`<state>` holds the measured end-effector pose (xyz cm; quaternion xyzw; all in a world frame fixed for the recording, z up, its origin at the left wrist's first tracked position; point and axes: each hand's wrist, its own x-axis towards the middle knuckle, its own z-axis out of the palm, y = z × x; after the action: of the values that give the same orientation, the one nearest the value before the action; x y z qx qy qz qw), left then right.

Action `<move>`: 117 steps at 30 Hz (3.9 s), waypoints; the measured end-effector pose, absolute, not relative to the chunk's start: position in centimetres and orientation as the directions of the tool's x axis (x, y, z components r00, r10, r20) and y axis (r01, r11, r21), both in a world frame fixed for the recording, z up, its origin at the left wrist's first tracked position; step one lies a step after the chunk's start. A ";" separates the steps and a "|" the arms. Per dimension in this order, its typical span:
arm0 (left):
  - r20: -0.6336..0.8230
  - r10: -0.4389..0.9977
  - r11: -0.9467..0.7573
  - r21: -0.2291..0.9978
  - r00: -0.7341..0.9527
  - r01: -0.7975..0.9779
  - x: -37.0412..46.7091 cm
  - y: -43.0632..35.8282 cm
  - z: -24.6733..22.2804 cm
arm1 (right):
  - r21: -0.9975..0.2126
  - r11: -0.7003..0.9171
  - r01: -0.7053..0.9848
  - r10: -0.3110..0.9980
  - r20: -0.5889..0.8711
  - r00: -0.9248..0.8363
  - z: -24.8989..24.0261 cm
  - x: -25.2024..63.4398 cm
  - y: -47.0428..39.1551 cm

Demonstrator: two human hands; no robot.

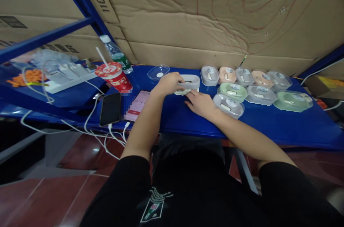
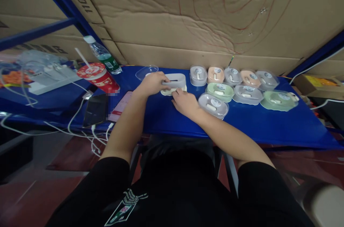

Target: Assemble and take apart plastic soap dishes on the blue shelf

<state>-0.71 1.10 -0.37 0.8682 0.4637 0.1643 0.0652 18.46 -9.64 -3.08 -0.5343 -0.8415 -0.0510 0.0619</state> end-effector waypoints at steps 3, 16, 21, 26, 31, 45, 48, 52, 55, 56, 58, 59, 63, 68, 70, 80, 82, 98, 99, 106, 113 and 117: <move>0.130 0.812 -0.582 0.254 0.569 0.772 -0.5 1.3 -0.7 | -0.011 0.539 0.842 0.836 0.127 -0.534 -3.2 18.5 -10.2; 0.033 0.809 -0.575 0.252 0.587 0.778 0.3 1.0 -1.7 | 0.015 0.552 0.834 0.816 0.199 -0.543 -3.6 19.2 -9.6; -0.004 0.828 -0.548 0.207 0.561 0.810 0.7 0.4 -1.4 | 0.021 0.450 0.893 0.861 0.255 -0.440 -3.2 18.9 -10.0; 0.025 0.822 -0.566 0.142 0.568 0.812 1.4 -0.6 -0.9 | 0.033 0.393 0.919 0.882 0.269 -0.387 -3.4 19.1 -10.0; 0.016 0.811 -0.583 0.114 0.585 0.805 1.6 -1.2 -0.5 | 0.042 0.380 0.924 0.886 0.269 -0.377 -3.6 19.3 -9.7; 0.012 0.787 -0.605 0.205 0.616 0.769 1.7 -0.2 -1.6 | 0.094 0.354 0.931 0.913 0.181 -0.366 -3.2 19.2 -9.6; 0.065 0.780 -0.601 0.351 0.622 0.718 0.9 1.1 -1.9 | 0.098 0.369 0.924 0.906 0.185 -0.381 -3.6 19.4 -9.4; 0.326 0.846 -0.531 0.446 0.421 0.721 -0.9 2.7 -2.2 | 0.099 0.376 0.921 0.901 0.192 -0.388 -3.9 19.4 -9.4; 0.371 0.918 -0.301 0.432 0.137 0.850 -2.4 3.3 -2.4 | 0.070 0.391 0.918 0.898 0.187 -0.397 -3.9 19.4 -9.4; 0.349 0.935 -0.206 0.409 0.056 0.889 -2.9 3.4 -2.5 | 0.055 0.396 0.917 0.899 0.181 -0.399 -3.9 19.5 -9.4; 0.271 0.962 -0.050 0.332 -0.044 0.942 -3.6 3.6 -2.7 | 0.023 0.406 0.914 0.899 0.168 -0.404 -3.9 19.5 -9.3; 0.225 0.972 -0.004 0.283 -0.063 0.959 -3.8 3.6 -2.9 | 0.008 0.414 0.910 0.898 0.160 -0.409 -3.9 19.5 -9.3; 0.151 0.986 0.045 0.130 -0.064 0.990 -4.0 4.0 -3.5 | -0.036 0.458 0.888 0.880 0.157 -0.448 -4.0 19.6 -9.2; 0.119 0.992 0.032 0.158 -0.051 0.987 -3.5 4.1 -3.4 | -0.099 0.505 0.858 0.857 0.178 -0.484 -4.6 19.8 -8.9; 0.130 0.991 0.013 0.187 -0.038 0.982 -3.4 3.9 -3.3 | -0.131 0.507 0.852 0.856 0.187 -0.481 -4.7 19.8 -8.9; 0.673 0.731 -0.567 0.692 -0.114 0.447 -2.5 5.2 -3.0 | -0.438 0.550 0.712 0.815 0.469 -0.341 -4.7 20.2 -8.6; 0.618 0.779 -0.574 0.772 -0.110 0.275 -2.0 5.3 -2.7 | -0.514 0.551 0.657 0.810 0.518 -0.275 -5.3 20.3 -8.1; 0.392 0.865 -0.488 0.803 0.315 0.341 0.4 3.2 -3.1 | -0.722 0.405 0.561 0.879 0.477 -0.020 -7.6 20.0 -5.6; 0.417 0.836 -0.537 0.755 0.356 0.377 0.2 3.1 -3.1 | -0.719 0.367 0.590 0.891 0.454 -0.001 -7.5 19.8 -5.4; 0.372 0.748 -0.661 0.499 0.550 0.561 -0.9 2.2 -1.6 | -0.611 0.320 0.724 0.896 0.444 -0.022 -7.6 19.5 -4.1; 0.280 0.777 -0.626 0.435 0.564 0.647 -1.1 3.3 -2.7 | -0.667 0.254 0.700 0.955 0.287 -0.073 -8.6 19.8 -2.9; 0.213 0.805 -0.583 0.460 0.554 0.669 -1.0 3.7 -3.8 | -0.685 0.192 0.703 0.978 0.196 -0.077 -9.2 19.8 -2.4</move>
<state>-1.05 3.71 -3.78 0.8659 0.4256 0.2044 0.1654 19.76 -2.39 -9.19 -0.5985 -0.7018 0.2137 0.3217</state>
